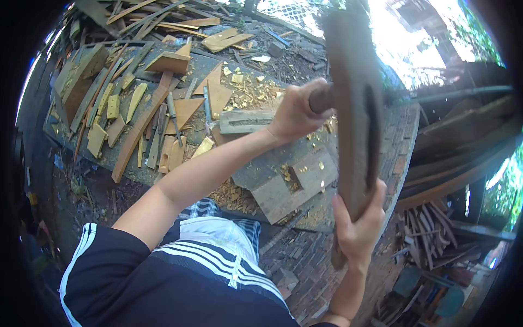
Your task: The person carves and shapes a piece of wood using a chisel and mallet.
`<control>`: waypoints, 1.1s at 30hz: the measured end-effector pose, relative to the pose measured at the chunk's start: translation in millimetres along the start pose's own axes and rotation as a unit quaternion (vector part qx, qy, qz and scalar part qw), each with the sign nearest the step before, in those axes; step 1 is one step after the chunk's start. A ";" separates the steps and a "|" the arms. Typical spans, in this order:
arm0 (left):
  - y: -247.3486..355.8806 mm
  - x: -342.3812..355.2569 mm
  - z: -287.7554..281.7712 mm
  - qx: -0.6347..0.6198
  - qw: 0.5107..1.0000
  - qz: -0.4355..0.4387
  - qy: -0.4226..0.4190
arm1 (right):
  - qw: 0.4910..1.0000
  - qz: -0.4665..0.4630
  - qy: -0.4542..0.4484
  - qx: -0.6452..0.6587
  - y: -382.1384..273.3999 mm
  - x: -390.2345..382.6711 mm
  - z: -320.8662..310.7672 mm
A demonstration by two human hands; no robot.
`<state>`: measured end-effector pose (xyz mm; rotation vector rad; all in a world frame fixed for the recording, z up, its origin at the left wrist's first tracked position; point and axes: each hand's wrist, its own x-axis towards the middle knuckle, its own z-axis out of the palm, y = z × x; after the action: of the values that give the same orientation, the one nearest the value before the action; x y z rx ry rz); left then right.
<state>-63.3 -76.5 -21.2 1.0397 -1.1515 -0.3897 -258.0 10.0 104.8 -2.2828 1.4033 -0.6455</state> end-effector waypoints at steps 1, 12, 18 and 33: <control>3.6 -1.9 4.2 -0.007 0.999 0.031 0.029 | 0.999 -0.004 0.030 0.030 3.0 -5.0 -8.6; 15.4 -9.9 16.2 0.009 0.999 0.039 0.007 | 0.984 0.107 0.014 0.140 24.2 -47.1 -26.0; 16.0 -22.6 8.2 0.009 0.998 0.056 -0.007 | 0.997 0.036 0.020 0.068 20.6 -36.5 8.2; 17.3 -41.9 5.5 -0.030 0.989 0.138 -0.036 | 0.963 0.182 -0.182 -0.080 116.5 10.3 128.8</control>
<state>-89.3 -40.0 -30.0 0.8052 -1.3209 -0.2427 -265.5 -38.6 -62.1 -2.0372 1.6656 0.0026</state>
